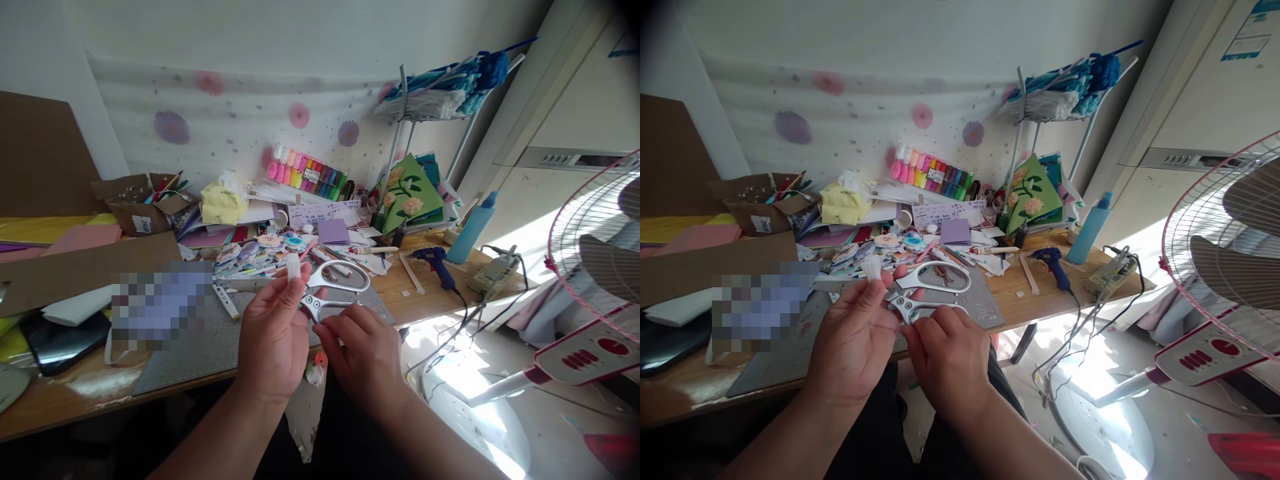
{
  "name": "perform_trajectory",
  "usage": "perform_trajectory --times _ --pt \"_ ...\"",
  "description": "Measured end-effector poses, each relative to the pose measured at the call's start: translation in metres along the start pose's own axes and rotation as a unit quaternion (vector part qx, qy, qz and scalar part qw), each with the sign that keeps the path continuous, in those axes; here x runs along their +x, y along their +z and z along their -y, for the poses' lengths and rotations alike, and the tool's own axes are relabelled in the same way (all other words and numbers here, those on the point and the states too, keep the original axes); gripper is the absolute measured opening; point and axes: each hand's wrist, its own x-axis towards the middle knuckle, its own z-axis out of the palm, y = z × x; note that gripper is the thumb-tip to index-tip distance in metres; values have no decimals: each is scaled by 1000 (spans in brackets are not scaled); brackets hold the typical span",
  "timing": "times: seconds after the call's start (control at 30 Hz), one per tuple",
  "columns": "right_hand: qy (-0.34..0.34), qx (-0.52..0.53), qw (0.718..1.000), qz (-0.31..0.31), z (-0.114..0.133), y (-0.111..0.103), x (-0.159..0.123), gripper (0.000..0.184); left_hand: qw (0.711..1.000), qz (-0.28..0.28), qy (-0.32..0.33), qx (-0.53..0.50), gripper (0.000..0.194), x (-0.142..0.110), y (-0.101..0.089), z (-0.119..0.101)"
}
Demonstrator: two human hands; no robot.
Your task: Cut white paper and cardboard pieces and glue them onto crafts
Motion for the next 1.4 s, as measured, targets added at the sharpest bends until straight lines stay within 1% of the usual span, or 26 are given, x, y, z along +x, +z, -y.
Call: perform_trajectory --times 0.13,0.3,0.43,0.5,0.53,0.6,0.7,0.8,0.93,1.1,1.23,1.33,1.4 --pt "-28 -11 1000 -8 2 3 -2 22 1000 -7 18 3 3 4 -3 -6" --pt "-79 -22 997 -15 -9 -2 -11 19 1000 -18 16 6 2 14 -9 -12" --pt "-89 -5 996 -17 -15 -5 -11 13 1000 -25 9 7 4 15 -9 -13" --pt "-98 -15 995 -18 -15 -6 -9 7 1000 -26 6 10 4 13 -8 -13" --pt "-104 -24 994 -19 -15 -6 -7 8 1000 -24 5 11 4 12 -6 -13" --pt "-113 -43 992 -17 -14 -6 -5 15 1000 -20 3 14 4 11 -4 -13" --pt "-124 -42 991 6 -12 -6 -3 23 1000 -9 3 7 4 9 -1 -11" --pt "-143 -27 989 24 -12 -6 -4 23 1000 14 2 -5 4 8 -1 -8" --pt "-144 -6 990 7 -14 -7 -6 13 999 32 2 -9 6 8 -3 -6" --pt "-148 -2 989 -10 -17 -7 -7 8 999 35 -4 -10 7 8 -5 -7" --pt "-145 -10 989 -13 -17 -5 -9 17 999 44 1 -13 7 7 -4 -6" --pt "-135 -9 991 -4 -16 -6 -9 9 999 49 5 -12 6 6 -3 -4" --pt "-135 -7 991 -5 -16 -7 -9 14 999 47 6 -11 5 5 -2 -3"
